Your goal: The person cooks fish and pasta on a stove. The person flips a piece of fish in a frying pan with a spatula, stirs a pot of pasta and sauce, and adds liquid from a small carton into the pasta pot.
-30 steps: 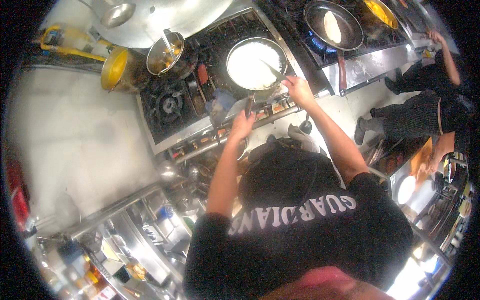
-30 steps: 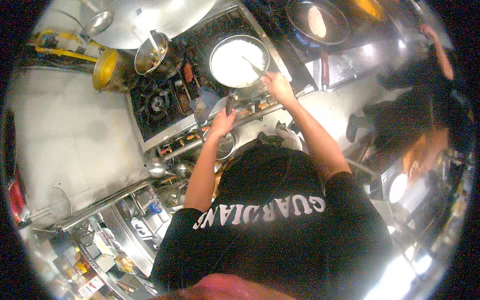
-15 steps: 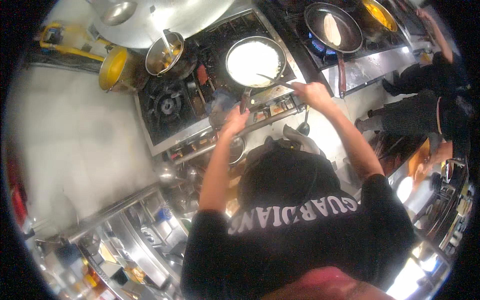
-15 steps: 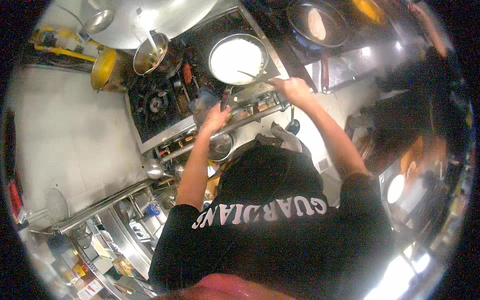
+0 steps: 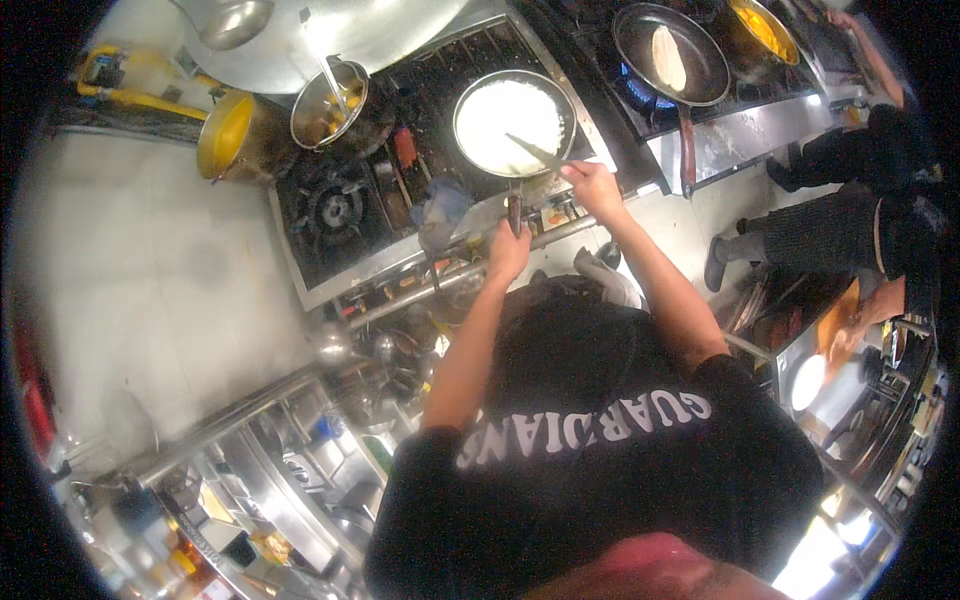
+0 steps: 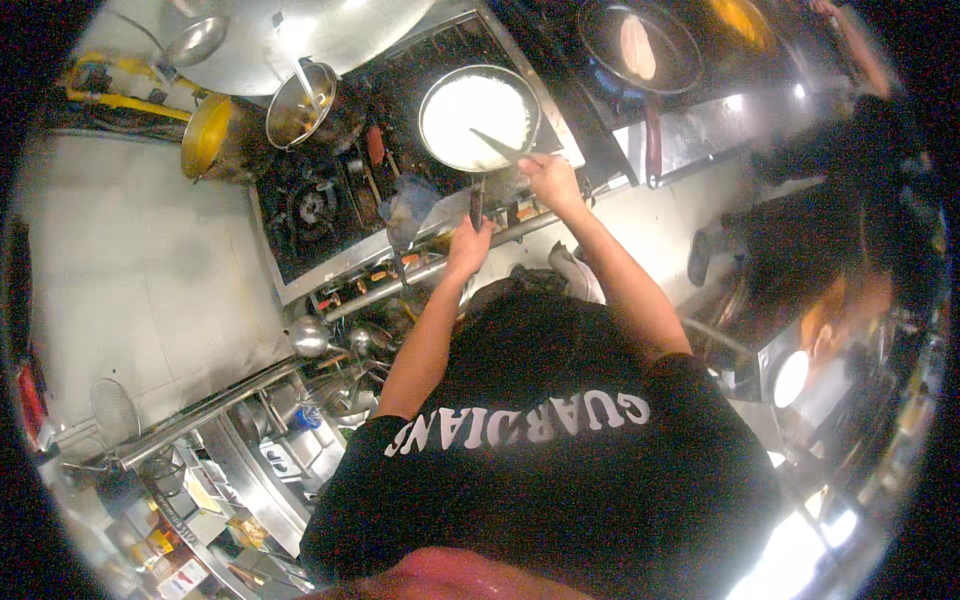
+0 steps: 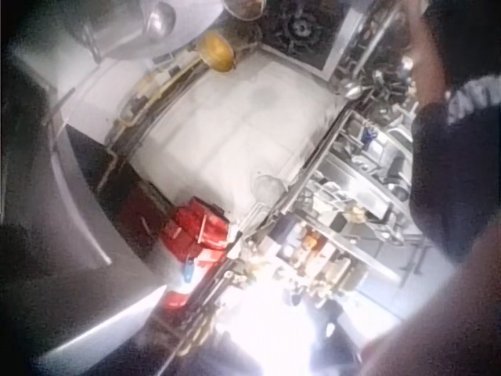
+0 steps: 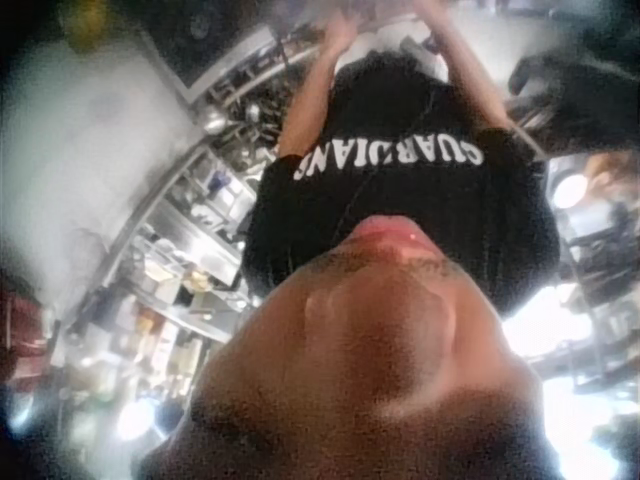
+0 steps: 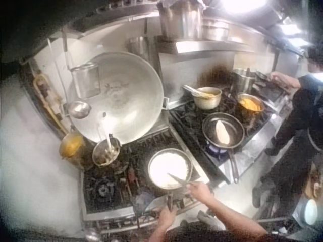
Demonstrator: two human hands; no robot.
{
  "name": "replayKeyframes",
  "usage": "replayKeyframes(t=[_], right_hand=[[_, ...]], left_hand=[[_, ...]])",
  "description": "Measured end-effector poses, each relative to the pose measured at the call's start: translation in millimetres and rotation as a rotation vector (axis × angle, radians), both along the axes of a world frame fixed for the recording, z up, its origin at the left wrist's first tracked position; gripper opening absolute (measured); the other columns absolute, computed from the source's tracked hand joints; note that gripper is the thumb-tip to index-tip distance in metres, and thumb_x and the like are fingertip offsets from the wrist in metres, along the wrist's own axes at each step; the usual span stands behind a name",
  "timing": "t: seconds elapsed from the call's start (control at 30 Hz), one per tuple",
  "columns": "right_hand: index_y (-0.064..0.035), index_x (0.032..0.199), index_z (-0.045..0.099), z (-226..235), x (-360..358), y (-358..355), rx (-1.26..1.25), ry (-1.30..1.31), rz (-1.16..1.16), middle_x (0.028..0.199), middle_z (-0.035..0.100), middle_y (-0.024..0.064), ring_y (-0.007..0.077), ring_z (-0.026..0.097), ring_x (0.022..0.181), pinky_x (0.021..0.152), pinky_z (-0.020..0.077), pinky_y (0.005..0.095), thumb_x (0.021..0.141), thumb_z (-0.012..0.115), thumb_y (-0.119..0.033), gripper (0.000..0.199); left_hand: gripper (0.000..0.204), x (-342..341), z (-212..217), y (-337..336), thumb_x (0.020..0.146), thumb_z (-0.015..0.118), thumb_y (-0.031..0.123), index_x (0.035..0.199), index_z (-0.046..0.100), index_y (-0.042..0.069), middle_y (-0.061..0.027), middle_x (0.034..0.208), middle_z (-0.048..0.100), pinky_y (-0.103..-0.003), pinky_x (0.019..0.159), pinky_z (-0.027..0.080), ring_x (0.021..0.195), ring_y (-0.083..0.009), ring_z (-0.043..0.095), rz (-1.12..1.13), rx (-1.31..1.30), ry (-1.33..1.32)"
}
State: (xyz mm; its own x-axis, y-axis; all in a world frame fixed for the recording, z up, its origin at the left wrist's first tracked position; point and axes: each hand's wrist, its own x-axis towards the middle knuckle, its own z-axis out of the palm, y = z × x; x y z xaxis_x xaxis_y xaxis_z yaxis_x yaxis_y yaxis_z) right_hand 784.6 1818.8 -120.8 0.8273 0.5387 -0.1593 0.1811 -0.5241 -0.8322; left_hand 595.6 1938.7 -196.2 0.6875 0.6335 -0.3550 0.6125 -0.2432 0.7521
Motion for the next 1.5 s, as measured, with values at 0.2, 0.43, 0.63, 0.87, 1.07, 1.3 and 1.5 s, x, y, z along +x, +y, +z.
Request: replayKeyframes(t=[0.2,0.43,0.63,0.87,1.07,1.3,1.5], right_hand=[[-0.0063,0.106,0.076,36.3,1.8,-41.0,-0.132,-0.044,0.122,0.091,0.073,0.0238,0.0395,0.072,0.090,0.080,0.0544,0.0465,0.094,0.065,-0.035,0.033],[-0.0056,0.110,0.076,-4.8,15.9,1.1,-0.031,-0.027,-0.001,0.093,0.073,0.0234,0.0407,0.071,0.092,0.084,0.0544,0.0443,0.095,0.065,-0.038,0.037],[-0.0025,0.107,0.075,18.7,2.2,-60.7,-0.111,-0.188,0.049,0.087,0.071,0.0232,0.0393,0.072,0.083,0.075,0.0537,0.0455,0.098,0.061,-0.028,0.030],[-0.0098,0.116,0.075,0.9,11.4,-16.8,-0.185,-0.101,0.072,0.093,0.077,0.0123,0.0240,0.073,0.076,0.074,0.0593,0.0408,0.100,0.053,-0.014,0.027],[-0.0066,0.085,0.075,3.2,11.6,-35.7,0.025,-0.433,0.134,0.082,0.072,0.0203,0.0380,0.073,0.081,0.074,0.0577,0.0498,0.090,0.063,-0.028,0.025],[-0.0024,0.091,0.076,11.7,8.1,-30.8,0.044,-0.121,0.068,0.088,0.072,0.0260,0.0408,0.072,0.083,0.078,0.0571,0.0510,0.090,0.064,-0.033,0.033],[-0.0048,0.102,0.077,17.0,-10.1,-47.1,-0.122,-0.024,-0.097,0.092,0.075,0.0214,0.0378,0.073,0.084,0.081,0.0575,0.0482,0.094,0.063,-0.027,0.028]], left_hand=[[0.043,-12.8,6.7,20.7,0.096,0.063,0.036,0.115,0.059,-0.003,-0.0315,0.105,0.068,-0.052,0.089,0.050,0.102,-0.0489,0.065,-0.024,-0.052,0.031],[0.044,-6.5,-14.4,15.9,0.097,0.062,0.037,0.116,0.059,-0.003,-0.0315,0.109,0.068,-0.053,0.091,0.050,0.106,-0.0488,0.065,-0.032,0.005,0.008],[0.038,-2.0,-8.6,-5.0,0.099,0.060,0.032,0.113,0.060,-0.003,-0.0306,0.104,0.068,-0.053,0.090,0.049,0.101,-0.0488,0.065,0.053,0.033,-0.023],[0.054,9.2,-24.5,-28.3,0.097,0.062,0.033,0.129,0.056,-0.010,-0.0343,0.124,0.064,-0.053,0.100,0.045,0.119,-0.0471,0.061,-0.020,0.086,0.012],[0.054,-0.5,-45.1,14.2,0.102,0.054,0.033,0.133,0.053,-0.011,-0.0345,0.125,0.062,-0.053,0.098,0.048,0.116,-0.0449,0.062,-0.166,0.120,0.034],[0.037,14.7,-74.6,22.1,0.103,0.053,0.028,0.115,0.053,-0.007,-0.0145,0.087,0.058,-0.039,0.055,0.046,0.060,-0.0246,0.055,-0.153,0.071,-0.174],[0.040,14.5,-78.7,31.5,0.102,0.055,0.027,0.119,0.052,-0.009,-0.0136,0.084,0.061,-0.038,0.054,0.048,0.062,-0.0221,0.060,0.070,-0.151,-0.175]])
